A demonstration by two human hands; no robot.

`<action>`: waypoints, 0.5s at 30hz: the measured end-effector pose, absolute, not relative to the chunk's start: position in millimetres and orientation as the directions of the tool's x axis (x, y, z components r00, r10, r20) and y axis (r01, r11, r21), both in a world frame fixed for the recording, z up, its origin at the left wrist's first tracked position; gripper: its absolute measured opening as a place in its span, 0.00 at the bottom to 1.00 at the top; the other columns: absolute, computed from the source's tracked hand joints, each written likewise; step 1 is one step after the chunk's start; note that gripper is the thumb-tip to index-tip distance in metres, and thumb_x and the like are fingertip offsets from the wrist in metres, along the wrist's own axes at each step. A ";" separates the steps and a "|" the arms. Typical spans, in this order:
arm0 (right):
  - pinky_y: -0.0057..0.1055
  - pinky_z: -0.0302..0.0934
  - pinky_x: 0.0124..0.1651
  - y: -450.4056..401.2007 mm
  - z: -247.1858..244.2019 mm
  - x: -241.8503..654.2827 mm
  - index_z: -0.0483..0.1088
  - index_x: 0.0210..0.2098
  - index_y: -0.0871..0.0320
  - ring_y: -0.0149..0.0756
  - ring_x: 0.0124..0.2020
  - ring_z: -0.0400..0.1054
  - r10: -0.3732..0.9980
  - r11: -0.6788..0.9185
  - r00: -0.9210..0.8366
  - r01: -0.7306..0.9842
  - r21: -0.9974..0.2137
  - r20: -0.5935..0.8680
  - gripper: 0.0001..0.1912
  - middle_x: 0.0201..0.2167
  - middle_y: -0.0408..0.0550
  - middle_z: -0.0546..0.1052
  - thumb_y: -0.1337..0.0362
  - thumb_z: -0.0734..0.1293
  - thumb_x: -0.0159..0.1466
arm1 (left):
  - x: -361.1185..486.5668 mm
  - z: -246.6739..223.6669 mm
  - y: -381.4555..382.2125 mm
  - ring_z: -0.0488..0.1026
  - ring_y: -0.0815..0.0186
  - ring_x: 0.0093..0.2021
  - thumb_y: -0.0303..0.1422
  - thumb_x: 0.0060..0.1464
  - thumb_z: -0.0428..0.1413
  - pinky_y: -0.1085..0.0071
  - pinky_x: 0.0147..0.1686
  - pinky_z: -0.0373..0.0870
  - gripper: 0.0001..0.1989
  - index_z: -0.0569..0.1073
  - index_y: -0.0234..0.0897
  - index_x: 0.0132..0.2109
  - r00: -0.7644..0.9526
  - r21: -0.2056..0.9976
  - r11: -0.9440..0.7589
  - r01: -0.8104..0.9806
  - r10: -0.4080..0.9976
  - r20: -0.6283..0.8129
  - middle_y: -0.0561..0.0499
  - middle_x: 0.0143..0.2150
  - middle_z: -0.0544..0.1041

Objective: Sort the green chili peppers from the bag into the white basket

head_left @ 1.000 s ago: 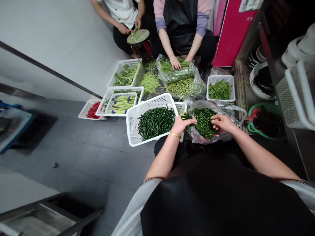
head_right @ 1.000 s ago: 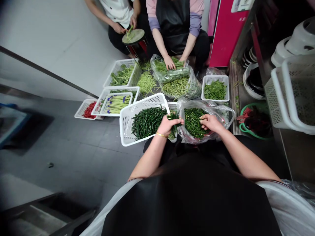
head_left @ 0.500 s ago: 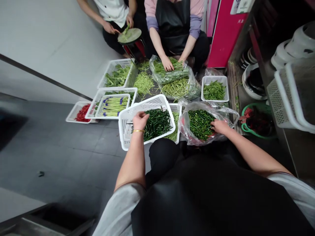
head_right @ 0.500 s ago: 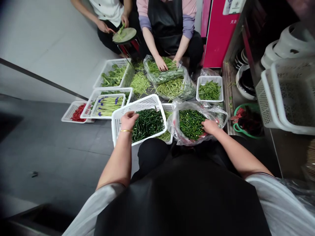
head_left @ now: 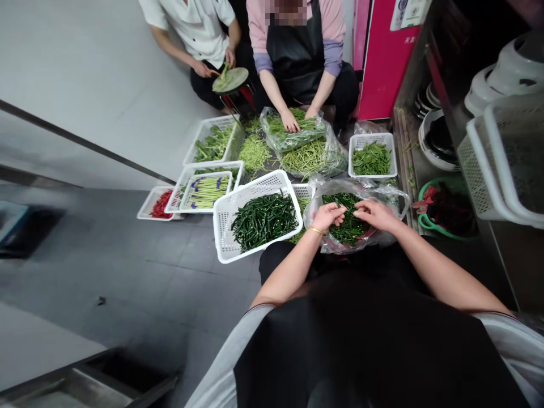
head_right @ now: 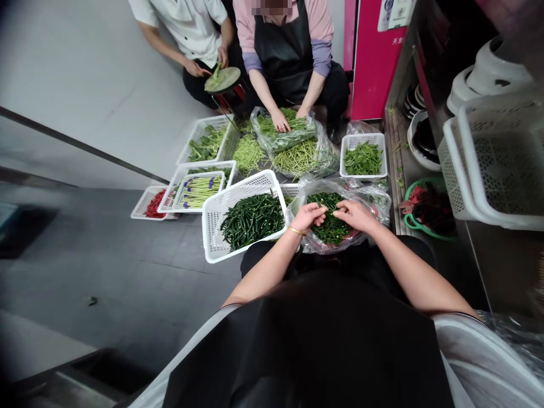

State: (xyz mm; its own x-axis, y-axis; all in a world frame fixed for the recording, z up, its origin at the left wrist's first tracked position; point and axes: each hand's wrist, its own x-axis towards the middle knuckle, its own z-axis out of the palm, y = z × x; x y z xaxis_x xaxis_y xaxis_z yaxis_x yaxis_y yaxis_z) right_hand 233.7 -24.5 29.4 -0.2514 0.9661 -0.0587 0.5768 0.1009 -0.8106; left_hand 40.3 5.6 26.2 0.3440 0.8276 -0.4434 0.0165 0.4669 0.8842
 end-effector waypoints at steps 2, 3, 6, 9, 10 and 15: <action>0.29 0.61 0.35 -35.0 15.0 222.1 0.76 0.40 0.59 0.34 0.28 0.70 0.934 0.060 -0.327 0.545 -0.836 -0.146 0.18 0.28 0.46 0.78 0.51 0.63 0.65 | 25.7 24.0 3.5 0.70 0.74 0.19 0.32 0.51 0.65 0.78 0.20 0.62 0.10 0.72 0.31 0.34 0.365 0.820 0.568 -0.077 0.781 -0.507 0.54 0.23 0.74; 0.29 0.60 0.34 -40.0 9.5 215.8 0.75 0.36 0.59 0.34 0.27 0.69 0.921 0.050 -0.349 0.545 -0.837 -0.172 0.18 0.25 0.46 0.77 0.51 0.62 0.66 | 19.9 22.7 1.0 0.70 0.74 0.19 0.33 0.50 0.66 0.78 0.20 0.62 0.12 0.73 0.30 0.35 0.377 0.792 0.602 -0.102 0.760 -0.529 0.54 0.23 0.74; 0.29 0.57 0.34 -51.9 -0.1 200.6 0.71 0.28 0.57 0.34 0.27 0.67 0.946 0.063 -0.293 0.583 -0.810 -0.138 0.20 0.23 0.46 0.75 0.51 0.60 0.67 | 11.6 17.3 -9.1 0.70 0.75 0.18 0.35 0.48 0.68 0.79 0.19 0.64 0.15 0.73 0.29 0.34 0.381 0.730 0.666 -0.155 0.722 -0.578 0.54 0.21 0.73; 0.28 0.54 0.32 -59.8 -3.5 194.5 0.65 0.22 0.57 0.33 0.26 0.65 0.953 0.057 -0.269 0.607 -0.793 -0.137 0.24 0.21 0.45 0.72 0.48 0.60 0.68 | 13.2 12.3 -18.7 0.71 0.73 0.19 0.37 0.47 0.69 0.78 0.20 0.67 0.17 0.72 0.30 0.34 0.364 0.729 0.653 -0.205 0.743 -0.562 0.53 0.22 0.74; 0.28 0.53 0.31 -62.5 -3.7 194.0 0.64 0.21 0.57 0.33 0.25 0.64 0.949 0.064 -0.278 0.629 -0.775 -0.147 0.25 0.20 0.44 0.71 0.47 0.59 0.69 | 14.6 11.2 -20.9 0.72 0.73 0.20 0.38 0.46 0.69 0.77 0.21 0.68 0.18 0.72 0.30 0.34 0.360 0.737 0.642 -0.211 0.752 -0.553 0.53 0.22 0.75; 0.29 0.54 0.34 -73.7 8.5 195.8 0.69 0.28 0.59 0.35 0.30 0.68 0.882 0.373 -0.468 0.764 -0.527 -0.055 0.22 0.28 0.51 0.75 0.53 0.58 0.72 | 16.4 11.2 -16.9 0.68 0.74 0.16 0.41 0.49 0.67 0.78 0.18 0.62 0.18 0.71 0.31 0.32 0.347 0.705 0.688 -0.173 0.712 -0.610 0.55 0.19 0.71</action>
State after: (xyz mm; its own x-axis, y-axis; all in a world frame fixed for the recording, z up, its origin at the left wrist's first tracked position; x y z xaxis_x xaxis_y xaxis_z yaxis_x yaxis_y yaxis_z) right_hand 195.8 -73.7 8.5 -0.4684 0.8818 -0.0547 0.7637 0.3729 -0.5270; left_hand 16.4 -16.9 11.2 0.3470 0.7121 -0.6103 -0.1730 0.6882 0.7046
